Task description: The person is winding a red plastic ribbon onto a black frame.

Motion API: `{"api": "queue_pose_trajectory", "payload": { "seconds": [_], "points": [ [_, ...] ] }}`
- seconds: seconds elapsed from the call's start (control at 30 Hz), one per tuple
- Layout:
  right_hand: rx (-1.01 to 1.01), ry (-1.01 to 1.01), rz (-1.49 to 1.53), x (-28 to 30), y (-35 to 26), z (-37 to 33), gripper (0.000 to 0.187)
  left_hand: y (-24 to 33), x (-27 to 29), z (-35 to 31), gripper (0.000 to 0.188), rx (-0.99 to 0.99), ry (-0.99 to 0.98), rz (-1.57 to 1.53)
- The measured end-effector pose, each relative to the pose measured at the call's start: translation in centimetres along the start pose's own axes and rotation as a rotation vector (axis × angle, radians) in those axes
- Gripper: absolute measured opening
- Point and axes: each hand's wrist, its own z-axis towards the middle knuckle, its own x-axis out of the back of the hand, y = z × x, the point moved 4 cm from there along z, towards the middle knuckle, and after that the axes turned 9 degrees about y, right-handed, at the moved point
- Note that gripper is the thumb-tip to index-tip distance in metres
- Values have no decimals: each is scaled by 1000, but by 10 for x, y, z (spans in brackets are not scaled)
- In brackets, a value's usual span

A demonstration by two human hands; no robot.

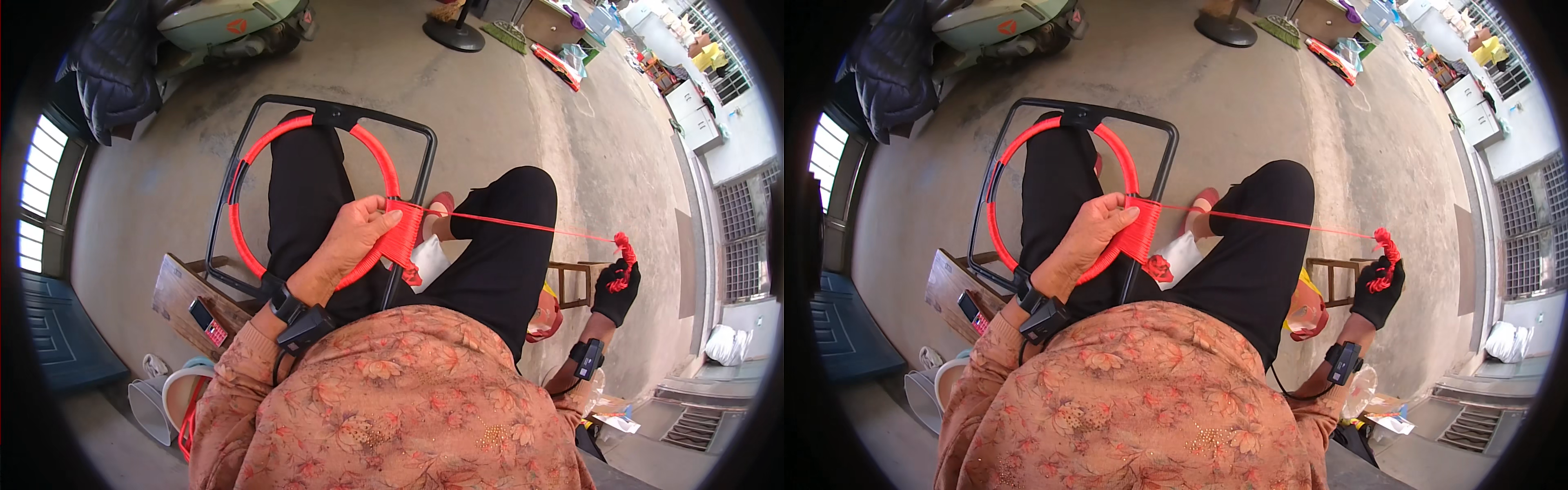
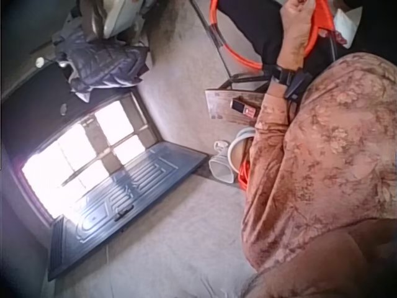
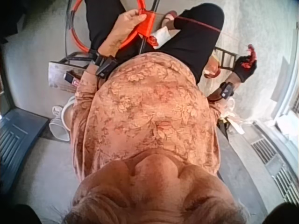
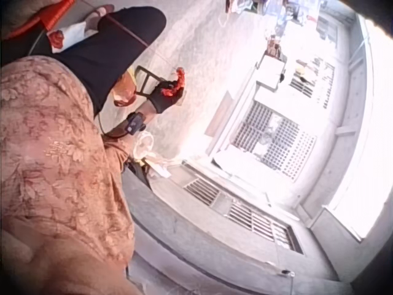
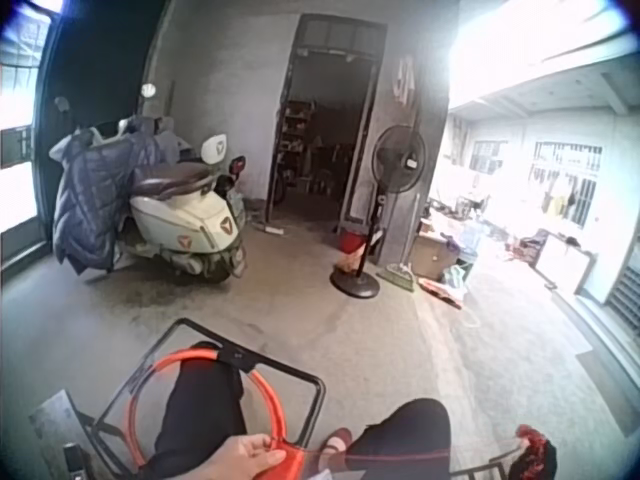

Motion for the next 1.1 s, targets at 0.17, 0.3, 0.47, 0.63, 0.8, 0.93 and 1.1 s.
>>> {"api": "queue_pose_trajectory", "payload": {
  "seconds": [0.17,0.3,0.47,0.63,0.8,0.93,1.1],
  "points": [
    [-259,-1,737,-4,74,5,31,3,-5,2,17,14,8,10],
    [-525,-598,989,-22,-101,-58,33,-2,6,6,19,-28,106,-13],
    [549,-1308,643,-111,-196,-126,29,-16,14,19,19,-111,166,123],
    [-197,-1513,785,-177,-248,-158,35,-18,18,17,15,-146,280,211],
    [-482,-1528,873,-209,-234,-160,29,-4,19,9,12,-372,390,281],
    [-871,-953,1188,-225,-210,-124,47,23,5,-8,9,-629,529,311],
    [124,-699,985,-164,-269,-111,45,43,-8,-30,12,-1014,568,594]
  ]
}}
